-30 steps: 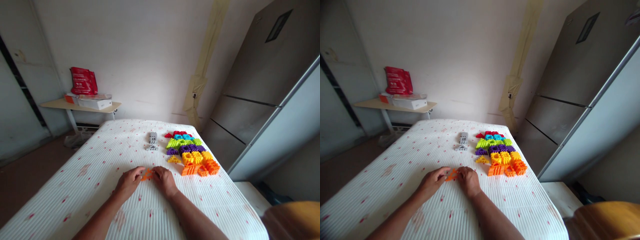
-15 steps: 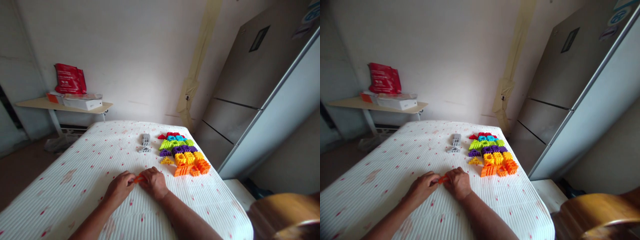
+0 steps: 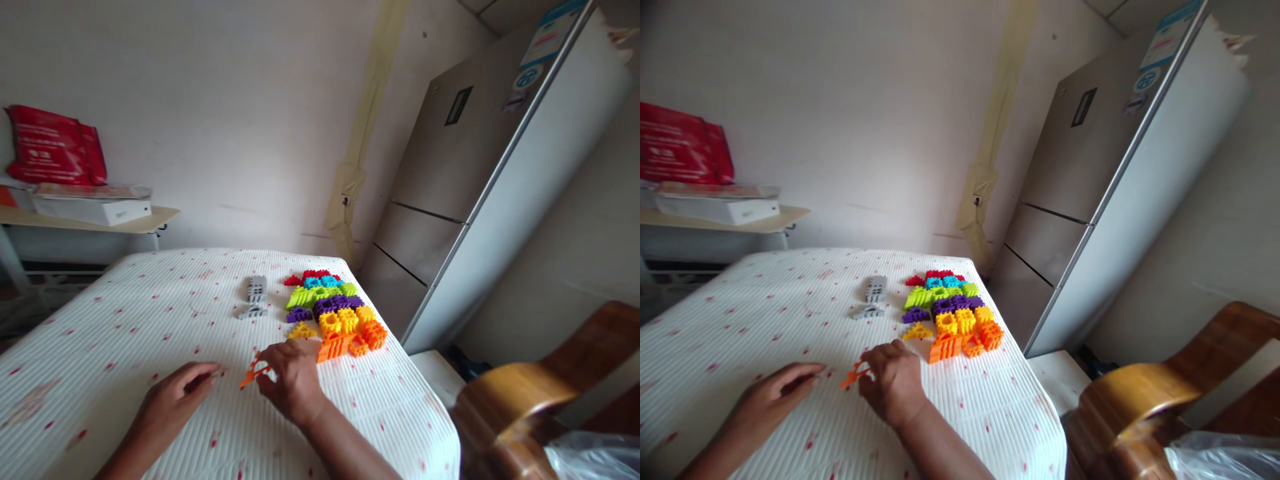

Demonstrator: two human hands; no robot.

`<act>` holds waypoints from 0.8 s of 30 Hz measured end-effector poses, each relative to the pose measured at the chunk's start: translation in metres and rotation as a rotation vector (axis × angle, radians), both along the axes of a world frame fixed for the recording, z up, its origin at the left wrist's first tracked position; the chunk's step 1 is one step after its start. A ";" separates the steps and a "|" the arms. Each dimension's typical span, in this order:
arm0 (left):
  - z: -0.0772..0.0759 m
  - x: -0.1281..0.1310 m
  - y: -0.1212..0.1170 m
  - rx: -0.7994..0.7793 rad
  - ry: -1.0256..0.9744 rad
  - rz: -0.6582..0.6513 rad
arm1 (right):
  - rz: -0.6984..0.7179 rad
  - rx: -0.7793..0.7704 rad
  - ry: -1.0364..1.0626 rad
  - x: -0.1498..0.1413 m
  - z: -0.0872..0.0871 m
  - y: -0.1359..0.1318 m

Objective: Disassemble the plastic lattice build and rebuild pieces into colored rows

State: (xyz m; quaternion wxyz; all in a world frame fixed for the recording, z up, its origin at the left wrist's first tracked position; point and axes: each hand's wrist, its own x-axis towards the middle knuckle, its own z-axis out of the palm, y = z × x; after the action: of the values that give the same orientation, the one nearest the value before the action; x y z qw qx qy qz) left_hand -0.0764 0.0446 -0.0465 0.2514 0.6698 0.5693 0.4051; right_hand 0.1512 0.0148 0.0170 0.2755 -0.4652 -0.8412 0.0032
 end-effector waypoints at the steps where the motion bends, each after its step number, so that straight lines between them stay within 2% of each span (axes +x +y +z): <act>1: 0.002 -0.001 0.000 -0.006 -0.019 0.016 | 0.004 0.007 0.067 0.014 0.009 -0.003; 4: 0.006 0.000 -0.002 -0.018 -0.034 0.027 | -0.054 -0.002 0.157 0.060 0.035 -0.005; 6: 0.008 0.003 -0.003 -0.014 -0.029 0.010 | -0.126 -0.014 0.151 0.088 0.046 -0.002; 10: 0.012 0.007 -0.004 -0.034 -0.028 0.017 | -0.212 -0.054 0.087 0.120 0.049 0.008; 16: 0.015 0.006 -0.006 -0.046 -0.037 0.039 | -0.271 -0.133 -0.006 0.127 0.042 0.012; 24: 0.014 0.007 -0.006 -0.051 -0.016 0.040 | -0.298 -0.144 -0.016 0.127 0.041 0.013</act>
State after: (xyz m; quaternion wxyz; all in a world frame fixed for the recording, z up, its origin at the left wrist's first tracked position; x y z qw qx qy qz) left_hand -0.0693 0.0383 -0.0327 0.2650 0.6484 0.5904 0.4009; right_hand 0.2780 0.0281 0.0583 0.2322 -0.6035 -0.7626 0.0187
